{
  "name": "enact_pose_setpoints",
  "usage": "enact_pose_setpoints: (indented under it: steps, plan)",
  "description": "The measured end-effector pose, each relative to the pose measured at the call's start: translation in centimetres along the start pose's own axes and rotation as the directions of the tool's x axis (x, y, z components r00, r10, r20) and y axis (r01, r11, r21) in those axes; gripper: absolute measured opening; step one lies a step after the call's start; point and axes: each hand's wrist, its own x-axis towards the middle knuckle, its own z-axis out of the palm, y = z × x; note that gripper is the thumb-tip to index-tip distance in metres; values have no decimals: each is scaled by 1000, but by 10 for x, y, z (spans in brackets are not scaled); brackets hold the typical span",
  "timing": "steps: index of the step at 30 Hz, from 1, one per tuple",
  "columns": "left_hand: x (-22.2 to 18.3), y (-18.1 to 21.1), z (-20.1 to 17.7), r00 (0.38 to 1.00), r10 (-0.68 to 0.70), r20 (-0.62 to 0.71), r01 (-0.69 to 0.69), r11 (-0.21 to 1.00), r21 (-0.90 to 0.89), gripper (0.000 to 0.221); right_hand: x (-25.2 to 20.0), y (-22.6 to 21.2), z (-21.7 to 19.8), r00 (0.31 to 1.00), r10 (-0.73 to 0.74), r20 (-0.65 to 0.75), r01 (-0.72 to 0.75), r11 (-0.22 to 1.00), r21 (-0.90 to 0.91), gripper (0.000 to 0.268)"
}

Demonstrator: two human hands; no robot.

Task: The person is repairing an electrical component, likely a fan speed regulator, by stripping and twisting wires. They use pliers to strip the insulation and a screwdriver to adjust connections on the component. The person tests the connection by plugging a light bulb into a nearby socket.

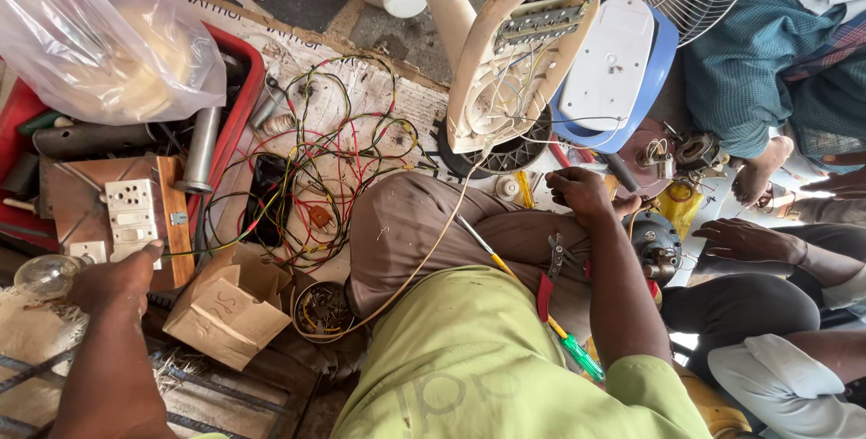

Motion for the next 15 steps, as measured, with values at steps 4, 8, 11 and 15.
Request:
enact_pose_setpoints:
  steps: [4, 8, 11, 15]
  plan:
    - [6, 5, -5, 996, 65, 55, -68, 996, 58, 99, 2, 0, 0, 1000, 6, -2, -6, 1000, -17, 32]
    - [-8, 9, -18, 980, 16, 197, 54, 937, -345, 75, 1, -2, 0, 1000, -6, 6, 6, 1000, -19, 33]
    - [-41, 27, -21, 963, 267, 37, -225, 873, -433, 60, 0, -1, 0, 1000, -8, 15, 9, 999, -35, 33]
    - [-78, 89, -4, 741, 625, -243, -643, 558, -524, 50, 3, -2, 1, 1000, 26, -3, -27, 996, -85, 33]
